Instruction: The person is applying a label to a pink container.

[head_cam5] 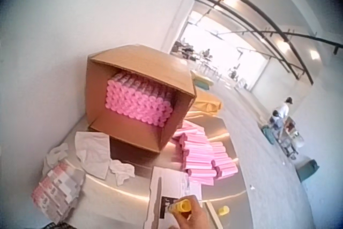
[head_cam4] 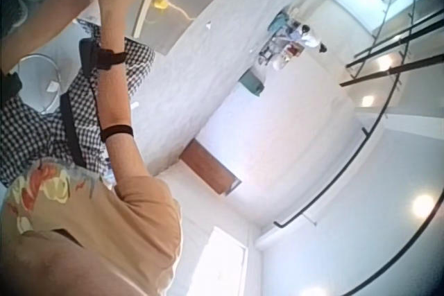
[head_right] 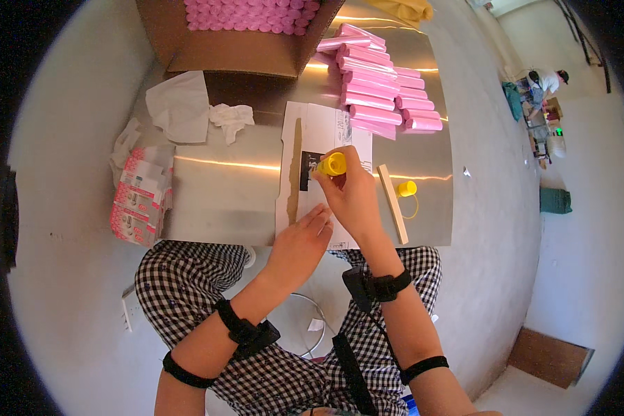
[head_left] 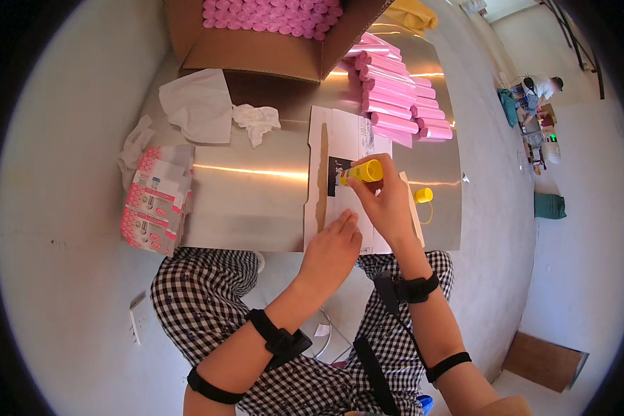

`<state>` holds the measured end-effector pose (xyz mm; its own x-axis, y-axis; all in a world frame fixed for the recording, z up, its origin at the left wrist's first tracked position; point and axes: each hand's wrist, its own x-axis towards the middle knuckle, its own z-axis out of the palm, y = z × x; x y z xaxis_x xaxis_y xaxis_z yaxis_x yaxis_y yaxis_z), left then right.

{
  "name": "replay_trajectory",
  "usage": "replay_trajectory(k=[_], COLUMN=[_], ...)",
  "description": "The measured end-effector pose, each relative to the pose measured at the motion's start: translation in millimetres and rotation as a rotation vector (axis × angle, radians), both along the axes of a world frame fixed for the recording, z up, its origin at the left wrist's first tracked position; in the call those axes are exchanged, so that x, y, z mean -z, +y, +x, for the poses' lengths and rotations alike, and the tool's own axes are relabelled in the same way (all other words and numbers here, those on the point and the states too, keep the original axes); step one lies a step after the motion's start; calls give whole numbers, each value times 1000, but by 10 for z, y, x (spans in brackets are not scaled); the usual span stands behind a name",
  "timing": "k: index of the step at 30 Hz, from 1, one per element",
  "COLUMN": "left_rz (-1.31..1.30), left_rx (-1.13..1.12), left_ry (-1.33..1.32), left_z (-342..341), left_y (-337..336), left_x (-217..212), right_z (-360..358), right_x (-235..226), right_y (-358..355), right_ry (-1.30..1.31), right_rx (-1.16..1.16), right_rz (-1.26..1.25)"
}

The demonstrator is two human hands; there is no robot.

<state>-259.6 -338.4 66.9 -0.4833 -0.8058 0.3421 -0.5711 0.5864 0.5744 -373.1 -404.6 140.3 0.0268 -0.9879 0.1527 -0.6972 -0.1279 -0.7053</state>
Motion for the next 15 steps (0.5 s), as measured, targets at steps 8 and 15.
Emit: replay_trajectory(k=[8, 15], left_rz=[-28, 75], left_rx=[-4, -75], left_ry=[-29, -94], left_z=[-4, 13], left_y=[47, 66], left_x=[-15, -72], right_z=[-239, -169], right_x=[-57, 16], right_y=[196, 202], right_ry=[-154, -243], right_rx=[164, 136], right_rz=[-36, 15])
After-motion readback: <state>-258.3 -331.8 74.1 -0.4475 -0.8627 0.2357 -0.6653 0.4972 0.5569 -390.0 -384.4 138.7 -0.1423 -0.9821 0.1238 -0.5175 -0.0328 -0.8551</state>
